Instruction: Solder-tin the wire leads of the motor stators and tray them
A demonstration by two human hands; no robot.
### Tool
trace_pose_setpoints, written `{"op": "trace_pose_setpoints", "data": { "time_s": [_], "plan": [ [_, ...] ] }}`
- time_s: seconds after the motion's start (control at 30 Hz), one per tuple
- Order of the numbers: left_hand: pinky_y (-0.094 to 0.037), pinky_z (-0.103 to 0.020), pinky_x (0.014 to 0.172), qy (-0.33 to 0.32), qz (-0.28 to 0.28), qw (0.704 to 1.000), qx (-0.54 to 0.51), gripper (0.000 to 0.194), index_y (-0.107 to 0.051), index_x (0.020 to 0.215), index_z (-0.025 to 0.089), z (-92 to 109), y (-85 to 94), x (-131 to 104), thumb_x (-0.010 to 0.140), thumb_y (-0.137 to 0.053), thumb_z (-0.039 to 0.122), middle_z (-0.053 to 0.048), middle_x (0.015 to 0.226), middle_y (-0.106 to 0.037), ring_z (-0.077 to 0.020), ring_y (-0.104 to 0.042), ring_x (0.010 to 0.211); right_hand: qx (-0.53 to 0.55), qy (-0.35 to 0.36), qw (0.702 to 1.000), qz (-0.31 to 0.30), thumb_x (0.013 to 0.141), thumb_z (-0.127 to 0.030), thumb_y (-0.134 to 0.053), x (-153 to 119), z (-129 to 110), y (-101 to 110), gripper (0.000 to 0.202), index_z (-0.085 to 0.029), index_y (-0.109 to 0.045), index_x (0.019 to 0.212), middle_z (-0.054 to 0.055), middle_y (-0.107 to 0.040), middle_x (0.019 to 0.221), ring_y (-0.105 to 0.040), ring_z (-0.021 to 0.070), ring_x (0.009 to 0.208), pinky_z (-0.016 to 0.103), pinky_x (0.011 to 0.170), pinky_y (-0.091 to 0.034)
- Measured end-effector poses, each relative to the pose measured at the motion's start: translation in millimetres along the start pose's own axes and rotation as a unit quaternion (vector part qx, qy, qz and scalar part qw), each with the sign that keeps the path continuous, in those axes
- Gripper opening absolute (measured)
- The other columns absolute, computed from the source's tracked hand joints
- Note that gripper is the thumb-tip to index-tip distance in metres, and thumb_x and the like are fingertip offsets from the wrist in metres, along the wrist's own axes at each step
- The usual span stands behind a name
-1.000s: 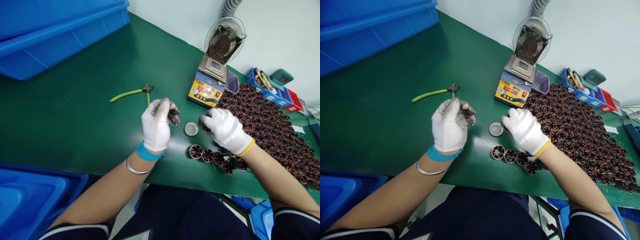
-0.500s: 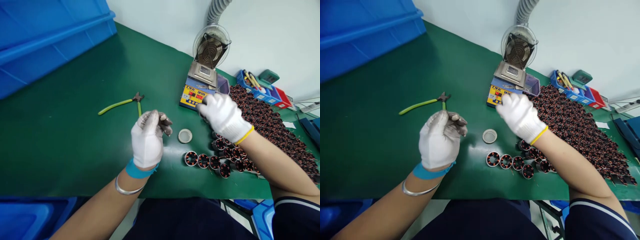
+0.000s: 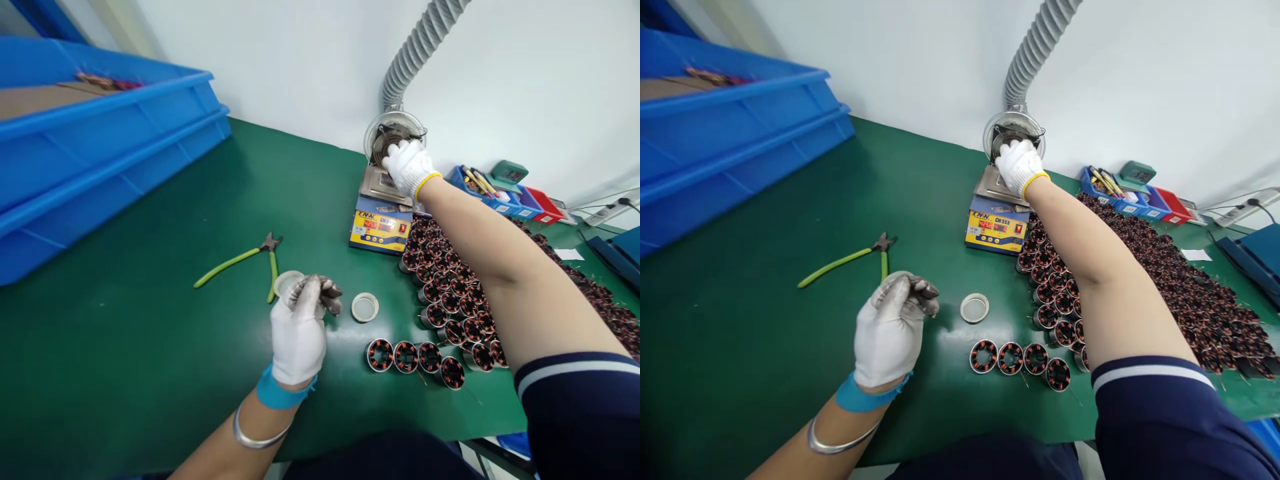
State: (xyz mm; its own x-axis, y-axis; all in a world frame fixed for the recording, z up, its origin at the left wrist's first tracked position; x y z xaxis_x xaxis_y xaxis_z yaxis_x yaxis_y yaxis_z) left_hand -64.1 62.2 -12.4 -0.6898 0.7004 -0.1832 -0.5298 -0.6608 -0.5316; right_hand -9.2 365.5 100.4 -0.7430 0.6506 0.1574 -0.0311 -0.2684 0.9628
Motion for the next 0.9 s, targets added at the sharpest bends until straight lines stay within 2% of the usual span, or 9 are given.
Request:
{"op": "trace_pose_setpoints", "data": {
  "time_s": [0.07, 0.13, 0.23, 0.33, 0.43, 0.57, 0.7, 0.8, 0.9],
  "plan": [
    [-0.047, -0.023, 0.043, 0.014, -0.002, 1.000, -0.011, 0.040, -0.061, 0.072, 0.018, -0.6, -0.5, -1.9, 0.059, -0.086, 0.047, 0.002, 0.063, -0.061, -0.0121, -0.058, 0.052, -0.061, -0.021, 0.998, -0.005, 0.092, -0.025, -0.045, -5.2, 2.2, 6.7, 0.030, -0.009, -0.066, 0.107, 0.018, -0.059, 0.122, -0.044, 0.0424, 0.132, 0.066, 0.102, -0.033],
    [-0.048, -0.023, 0.044, 0.031, -0.004, 0.999, -0.019, 0.043, -0.062, 0.073, 0.018, -1.1, -1.0, -5.1, 0.056, -0.088, 0.048, 0.002, 0.063, -0.061, -0.0125, -0.059, 0.053, -0.090, -0.056, 0.994, -0.012, 0.090, -0.024, -0.049, -9.6, 14.9, 15.8, 0.031, -0.006, -0.064, 0.111, 0.021, -0.057, 0.126, -0.048, 0.0420, 0.129, 0.062, 0.101, -0.038],
    [-0.047, -0.022, 0.043, 0.060, -0.004, 0.998, -0.026, 0.046, -0.062, 0.073, 0.018, -2.6, -1.2, -10.1, 0.053, -0.090, 0.050, 0.003, 0.063, -0.062, -0.0128, -0.060, 0.055, -0.058, -0.106, 0.992, -0.030, 0.088, -0.032, -0.053, -13.7, 40.4, 26.6, 0.042, -0.002, -0.061, 0.116, 0.022, -0.057, 0.126, -0.055, 0.0370, 0.123, 0.052, 0.100, -0.041],
    [-0.048, -0.022, 0.044, 0.076, -0.005, 0.997, -0.026, 0.048, -0.062, 0.073, 0.019, -4.5, -0.4, -12.9, 0.051, -0.091, 0.050, 0.003, 0.065, -0.063, -0.0130, -0.060, 0.057, 0.028, -0.170, 0.985, -0.025, 0.086, -0.045, -0.051, -16.5, 57.9, 27.1, 0.051, -0.002, -0.061, 0.112, 0.022, -0.062, 0.117, -0.062, 0.0309, 0.112, 0.044, 0.096, -0.046],
    [-0.048, -0.022, 0.044, 0.068, -0.009, 0.998, -0.018, 0.047, -0.061, 0.073, 0.019, -6.2, 1.0, -12.1, 0.053, -0.090, 0.050, 0.002, 0.065, -0.063, -0.0134, -0.061, 0.057, 0.092, -0.206, 0.974, 0.006, 0.083, -0.047, -0.054, -17.6, 57.5, 16.9, 0.051, -0.004, -0.062, 0.110, 0.021, -0.065, 0.114, -0.064, 0.0313, 0.106, 0.044, 0.090, -0.051],
    [-0.048, -0.023, 0.045, 0.040, -0.020, 0.999, -0.001, 0.043, -0.061, 0.073, 0.019, -7.3, 0.8, -7.1, 0.058, -0.087, 0.049, 0.002, 0.065, -0.064, -0.0129, -0.060, 0.055, 0.115, -0.218, 0.969, 0.016, 0.077, -0.042, -0.061, -18.4, 45.5, 4.5, 0.049, -0.004, -0.064, 0.107, 0.020, -0.067, 0.112, -0.065, 0.0322, 0.107, 0.044, 0.092, -0.051],
    [-0.048, -0.023, 0.045, 0.016, -0.020, 1.000, 0.012, 0.042, -0.060, 0.071, 0.018, -6.2, 0.5, -1.2, 0.059, -0.086, 0.050, 0.002, 0.064, -0.062, -0.0125, -0.059, 0.053, 0.139, -0.218, 0.966, 0.020, 0.083, -0.043, -0.047, -27.2, 44.7, 20.5, 0.049, -0.002, -0.064, 0.102, 0.016, -0.065, 0.107, -0.064, 0.0269, 0.108, 0.037, 0.093, -0.047],
    [-0.048, -0.023, 0.046, 0.010, -0.027, 0.999, 0.032, 0.041, -0.061, 0.071, 0.018, -6.9, 2.4, 2.1, 0.061, -0.084, 0.051, 0.001, 0.066, -0.063, -0.0134, -0.060, 0.057, 0.196, -0.234, 0.951, 0.050, 0.079, -0.049, -0.056, -51.9, 51.6, 44.3, 0.046, -0.008, -0.067, 0.095, 0.011, -0.067, 0.092, -0.065, 0.0245, 0.096, 0.038, 0.087, -0.050],
    [-0.052, -0.024, 0.053, 0.007, -0.062, 0.995, 0.082, 0.037, -0.065, 0.077, 0.018, -8.5, 3.6, 1.1, 0.068, -0.080, 0.051, -0.001, 0.072, -0.067, -0.0146, -0.064, 0.064, 0.323, -0.263, 0.905, 0.082, 0.079, -0.051, -0.062, -106.3, 54.2, 54.5, 0.044, -0.012, -0.066, 0.099, 0.006, -0.065, 0.082, -0.064, 0.0193, 0.083, 0.037, 0.080, -0.052]
  ]
}}
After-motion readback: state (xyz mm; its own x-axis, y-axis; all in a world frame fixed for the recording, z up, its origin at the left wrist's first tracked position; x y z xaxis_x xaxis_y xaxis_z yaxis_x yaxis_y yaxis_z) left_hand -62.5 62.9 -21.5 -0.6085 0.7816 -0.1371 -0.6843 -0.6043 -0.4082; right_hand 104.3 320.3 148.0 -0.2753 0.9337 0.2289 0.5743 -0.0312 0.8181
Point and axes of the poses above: each hand's wrist, its own x-axis towards the middle knuckle, its own y-axis out of the back of the hand, z = x × y, the point moved 5 cm from there along x, towards the middle knuckle
